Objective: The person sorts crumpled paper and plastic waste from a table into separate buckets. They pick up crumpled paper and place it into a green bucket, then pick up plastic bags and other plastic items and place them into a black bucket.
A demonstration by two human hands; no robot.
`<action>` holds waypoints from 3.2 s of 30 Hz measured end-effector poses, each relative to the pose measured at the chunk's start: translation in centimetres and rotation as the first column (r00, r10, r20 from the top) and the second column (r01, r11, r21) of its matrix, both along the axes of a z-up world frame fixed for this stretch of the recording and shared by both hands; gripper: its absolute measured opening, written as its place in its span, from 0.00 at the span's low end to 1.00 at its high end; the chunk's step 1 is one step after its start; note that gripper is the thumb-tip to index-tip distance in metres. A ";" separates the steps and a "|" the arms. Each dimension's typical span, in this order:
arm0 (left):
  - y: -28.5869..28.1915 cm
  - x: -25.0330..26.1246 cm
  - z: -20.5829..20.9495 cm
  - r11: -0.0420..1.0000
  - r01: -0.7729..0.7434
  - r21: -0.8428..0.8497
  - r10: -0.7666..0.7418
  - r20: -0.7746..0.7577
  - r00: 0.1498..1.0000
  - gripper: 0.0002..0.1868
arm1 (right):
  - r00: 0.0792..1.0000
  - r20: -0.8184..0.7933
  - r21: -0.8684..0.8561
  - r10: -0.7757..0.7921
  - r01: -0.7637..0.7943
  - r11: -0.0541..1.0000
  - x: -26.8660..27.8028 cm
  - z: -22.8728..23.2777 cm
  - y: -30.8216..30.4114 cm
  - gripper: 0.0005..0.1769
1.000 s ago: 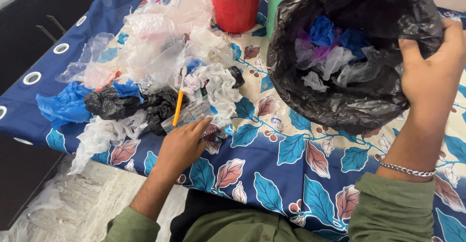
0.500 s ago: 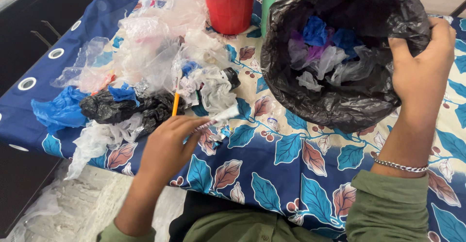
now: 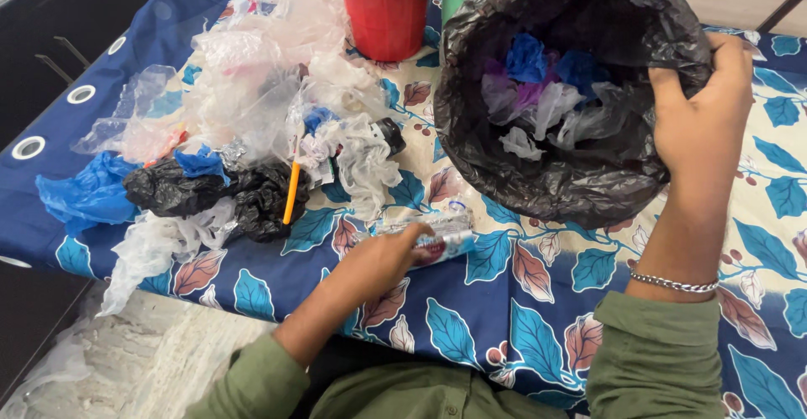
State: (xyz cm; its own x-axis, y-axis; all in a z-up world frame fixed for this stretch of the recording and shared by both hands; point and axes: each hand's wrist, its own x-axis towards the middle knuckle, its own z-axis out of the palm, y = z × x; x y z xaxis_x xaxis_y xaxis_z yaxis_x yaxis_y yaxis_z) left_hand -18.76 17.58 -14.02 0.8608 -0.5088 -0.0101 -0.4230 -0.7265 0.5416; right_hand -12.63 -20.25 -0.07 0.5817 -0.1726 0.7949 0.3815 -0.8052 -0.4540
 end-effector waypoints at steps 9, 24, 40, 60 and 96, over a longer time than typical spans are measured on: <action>-1.1 1.0 -0.8 0.995 0.099 -0.033 -0.071 0.486 0.871 0.12 | 0.999 0.012 0.024 0.033 -0.033 0.999 -0.3 0.7 0.8 0.15; -1.6 -0.1 -0.2 0.974 0.228 0.015 -0.211 0.441 0.872 0.17 | 0.999 0.005 0.025 0.035 -0.035 0.999 -0.2 0.8 0.9 0.14; -3.0 -0.1 -0.1 0.986 0.152 0.075 -0.168 0.553 0.816 0.19 | 1.000 -0.027 0.039 -0.006 0.007 0.999 -0.3 0.7 0.9 0.15; -2.3 -4.1 14.6 0.939 0.251 -0.237 -0.119 0.461 0.879 0.13 | 1.000 -0.027 0.080 -0.011 0.013 0.997 0.5 0.3 0.1 0.18; -16.5 17.2 14.5 0.958 0.237 0.161 -0.282 0.668 0.689 0.14 | 0.999 0.009 0.067 0.050 -0.050 0.996 0.2 1.1 1.0 0.18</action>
State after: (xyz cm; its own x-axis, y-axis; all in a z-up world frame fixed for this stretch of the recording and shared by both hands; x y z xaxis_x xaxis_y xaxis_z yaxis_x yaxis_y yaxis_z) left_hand -1.52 1.11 0.49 0.4793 -0.7310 0.4858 -0.8345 -0.5510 -0.0058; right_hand -12.45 -19.28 1.00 0.5849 -0.1966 0.7869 0.4241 -0.7529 -0.5033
